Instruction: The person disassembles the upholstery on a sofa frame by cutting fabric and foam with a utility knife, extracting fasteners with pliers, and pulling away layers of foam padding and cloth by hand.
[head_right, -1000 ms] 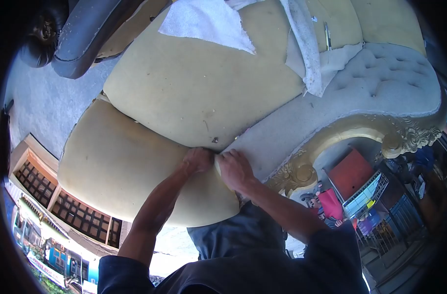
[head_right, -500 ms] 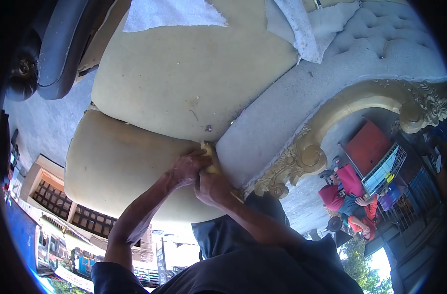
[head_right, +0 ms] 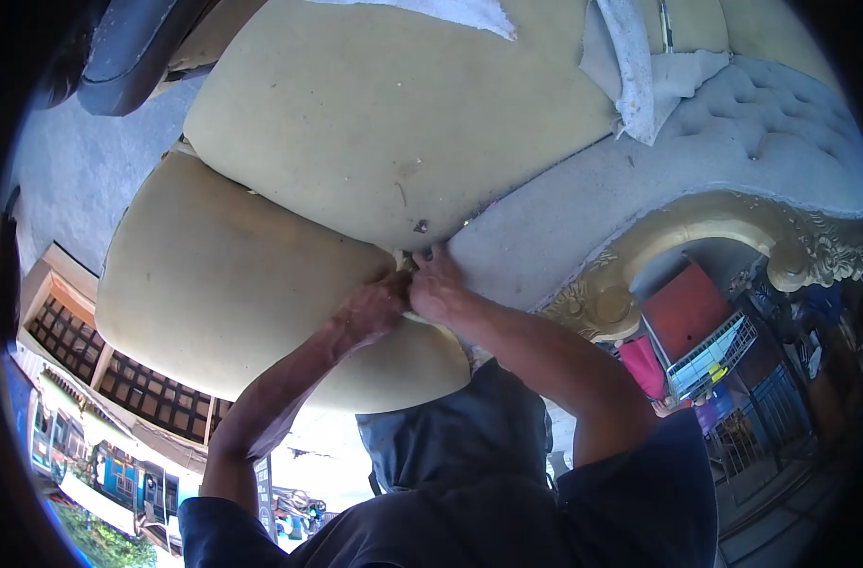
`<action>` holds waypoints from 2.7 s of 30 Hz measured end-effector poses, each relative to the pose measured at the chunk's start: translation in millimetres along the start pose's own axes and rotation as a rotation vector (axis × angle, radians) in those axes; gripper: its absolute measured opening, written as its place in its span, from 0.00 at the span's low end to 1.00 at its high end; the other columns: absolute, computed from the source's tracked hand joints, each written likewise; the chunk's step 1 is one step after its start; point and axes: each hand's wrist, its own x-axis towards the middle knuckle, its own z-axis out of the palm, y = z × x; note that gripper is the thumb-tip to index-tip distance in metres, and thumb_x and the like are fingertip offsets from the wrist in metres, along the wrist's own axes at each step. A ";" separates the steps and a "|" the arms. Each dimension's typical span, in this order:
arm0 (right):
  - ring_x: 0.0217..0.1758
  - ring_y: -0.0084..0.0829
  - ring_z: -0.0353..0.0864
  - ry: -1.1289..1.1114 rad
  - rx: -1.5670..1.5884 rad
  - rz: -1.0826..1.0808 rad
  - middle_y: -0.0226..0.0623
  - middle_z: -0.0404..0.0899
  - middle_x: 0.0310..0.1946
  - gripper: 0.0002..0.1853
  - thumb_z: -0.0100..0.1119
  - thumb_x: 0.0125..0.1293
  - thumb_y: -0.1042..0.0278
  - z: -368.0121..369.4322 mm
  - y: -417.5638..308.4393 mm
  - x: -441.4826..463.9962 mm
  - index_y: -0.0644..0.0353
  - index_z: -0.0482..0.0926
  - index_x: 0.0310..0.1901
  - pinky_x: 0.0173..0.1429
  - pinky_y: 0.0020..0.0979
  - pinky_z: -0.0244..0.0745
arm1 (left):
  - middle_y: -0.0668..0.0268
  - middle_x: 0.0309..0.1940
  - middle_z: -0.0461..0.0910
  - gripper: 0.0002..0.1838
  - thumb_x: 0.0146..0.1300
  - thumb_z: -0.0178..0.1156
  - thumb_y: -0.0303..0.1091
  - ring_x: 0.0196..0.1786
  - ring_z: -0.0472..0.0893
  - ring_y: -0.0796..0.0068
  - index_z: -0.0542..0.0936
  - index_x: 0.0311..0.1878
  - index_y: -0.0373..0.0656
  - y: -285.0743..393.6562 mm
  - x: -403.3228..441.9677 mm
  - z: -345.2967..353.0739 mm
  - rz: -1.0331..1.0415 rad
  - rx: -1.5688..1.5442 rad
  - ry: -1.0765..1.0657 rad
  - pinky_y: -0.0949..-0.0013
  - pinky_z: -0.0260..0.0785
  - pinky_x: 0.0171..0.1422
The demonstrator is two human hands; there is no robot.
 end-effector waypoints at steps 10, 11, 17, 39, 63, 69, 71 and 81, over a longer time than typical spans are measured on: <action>0.75 0.36 0.65 -0.238 0.036 0.102 0.26 0.85 0.57 0.14 0.64 0.58 0.63 -33.0 13.0 20.3 0.45 0.91 0.45 0.66 0.60 0.58 | 0.65 0.53 0.84 0.14 0.62 0.55 0.31 0.66 0.76 0.71 0.88 0.46 0.48 -3.0 -12.3 1.2 0.040 0.056 0.260 0.59 0.62 0.78; 0.74 0.36 0.65 -0.302 -0.028 0.105 0.26 0.85 0.57 0.14 0.65 0.58 0.63 -36.6 8.6 21.5 0.45 0.91 0.46 0.64 0.60 0.58 | 0.65 0.53 0.84 0.14 0.62 0.55 0.31 0.66 0.76 0.71 0.88 0.46 0.48 -3.0 -10.4 -2.2 0.032 0.045 0.262 0.59 0.62 0.78; 0.74 0.37 0.66 -0.263 -0.003 0.216 0.29 0.85 0.57 0.13 0.68 0.57 0.62 -31.0 1.1 36.2 0.45 0.91 0.45 0.67 0.59 0.53 | 0.66 0.48 0.85 0.13 0.62 0.55 0.32 0.64 0.77 0.72 0.88 0.44 0.49 2.8 -11.6 -11.6 -0.011 0.068 0.107 0.61 0.60 0.78; 0.76 0.32 0.62 0.163 0.035 0.321 0.31 0.76 0.66 0.18 0.55 0.65 0.62 -2.0 -7.2 21.5 0.51 0.87 0.54 0.76 0.53 0.48 | 0.66 0.46 0.85 0.10 0.57 0.58 0.29 0.59 0.80 0.68 0.87 0.37 0.48 -4.9 -8.4 -5.2 0.039 0.008 0.313 0.62 0.68 0.69; 0.65 0.41 0.71 0.008 -0.123 0.320 0.43 0.77 0.60 0.17 0.53 0.69 0.63 -14.9 -5.4 21.4 0.56 0.85 0.54 0.65 0.59 0.62 | 0.63 0.42 0.86 0.11 0.55 0.56 0.28 0.56 0.81 0.66 0.88 0.35 0.48 1.5 -7.1 -7.6 -0.011 -0.012 0.316 0.61 0.69 0.66; 0.57 0.40 0.83 -0.002 -0.039 0.335 0.38 0.87 0.51 0.18 0.52 0.70 0.64 -7.4 -1.5 34.3 0.54 0.86 0.55 0.69 0.64 0.52 | 0.61 0.42 0.86 0.12 0.58 0.52 0.29 0.58 0.81 0.66 0.87 0.33 0.43 -1.1 -4.2 -9.0 -0.066 -0.031 0.248 0.61 0.66 0.70; 0.56 0.40 0.85 -0.028 0.001 0.340 0.38 0.88 0.49 0.17 0.52 0.70 0.65 -17.7 5.8 42.2 0.55 0.87 0.54 0.70 0.65 0.51 | 0.61 0.42 0.86 0.12 0.58 0.51 0.29 0.58 0.80 0.66 0.86 0.33 0.43 -4.3 0.4 -16.4 -0.079 -0.055 0.270 0.61 0.65 0.70; 0.48 0.46 0.88 -0.150 0.201 0.102 0.48 0.88 0.40 0.14 0.59 0.64 0.59 -43.5 40.7 13.3 0.60 0.89 0.39 0.56 0.53 0.74 | 0.66 0.48 0.87 0.17 0.58 0.55 0.30 0.60 0.79 0.68 0.88 0.48 0.52 -3.7 -15.5 -18.6 -0.072 -0.199 0.306 0.61 0.65 0.70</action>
